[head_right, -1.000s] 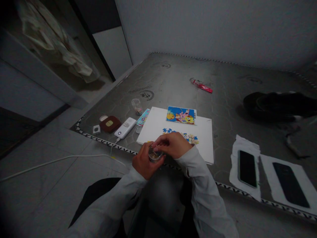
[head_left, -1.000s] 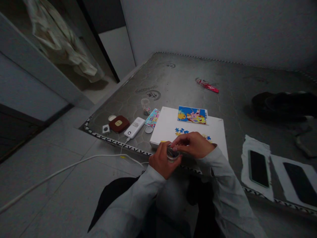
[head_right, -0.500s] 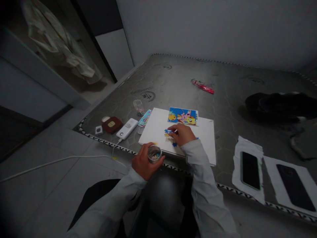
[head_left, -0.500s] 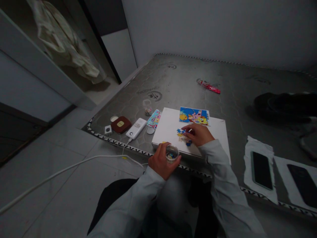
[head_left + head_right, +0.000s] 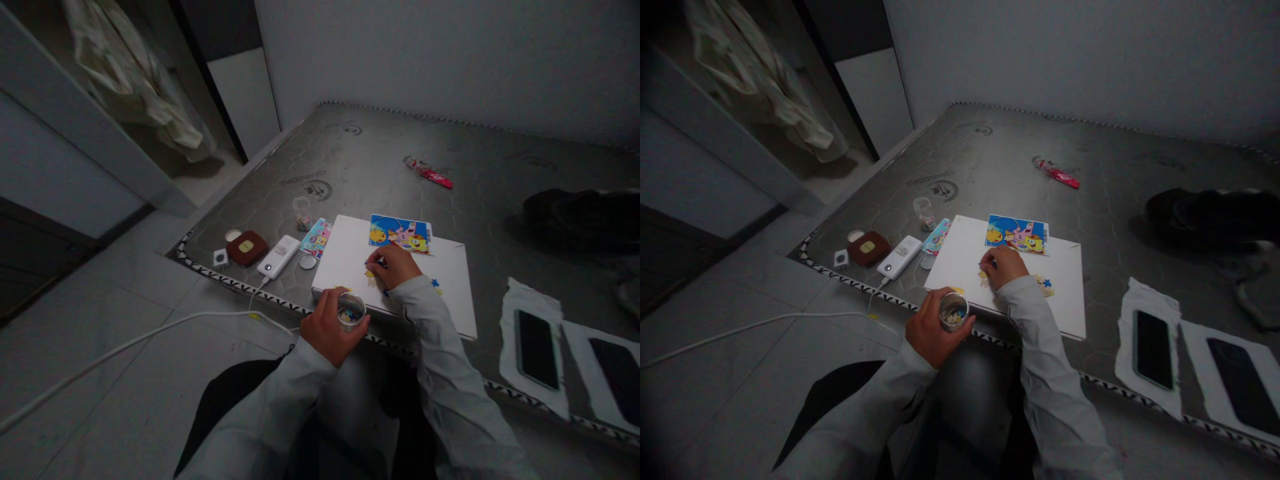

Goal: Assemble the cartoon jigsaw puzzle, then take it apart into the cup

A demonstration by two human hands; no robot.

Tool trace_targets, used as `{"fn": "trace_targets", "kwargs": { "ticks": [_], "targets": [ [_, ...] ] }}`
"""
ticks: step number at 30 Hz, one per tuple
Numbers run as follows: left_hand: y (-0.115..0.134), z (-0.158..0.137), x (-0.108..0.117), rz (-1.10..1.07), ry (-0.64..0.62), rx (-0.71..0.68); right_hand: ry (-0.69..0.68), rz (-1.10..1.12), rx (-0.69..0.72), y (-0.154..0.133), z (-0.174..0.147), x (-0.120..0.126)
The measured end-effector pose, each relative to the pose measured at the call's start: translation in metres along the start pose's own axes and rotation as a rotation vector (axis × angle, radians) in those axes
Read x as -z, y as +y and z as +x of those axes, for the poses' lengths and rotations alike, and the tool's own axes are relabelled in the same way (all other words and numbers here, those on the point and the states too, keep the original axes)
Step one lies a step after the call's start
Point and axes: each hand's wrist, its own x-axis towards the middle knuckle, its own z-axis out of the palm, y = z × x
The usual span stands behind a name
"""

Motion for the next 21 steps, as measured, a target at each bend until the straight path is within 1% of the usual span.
{"fn": "trace_targets", "kwargs": {
  "ticks": [5, 14, 21],
  "targets": [
    [0.0018, -0.0006, 0.0008, 0.004, 0.005, 0.004, -0.004, -0.018, 0.011, 0.0011, 0.0006, 0.0019],
    [0.0017, -0.0004, -0.0015, 0.010, -0.018, 0.002, -0.024, -0.026, 0.013, 0.0064, 0.0017, -0.0065],
    [0.0003, -0.0019, -0.0052, 0.014, -0.013, -0.016, 0.016, -0.014, 0.040, 0.0096, 0.0006, -0.0056]
  ]
}}
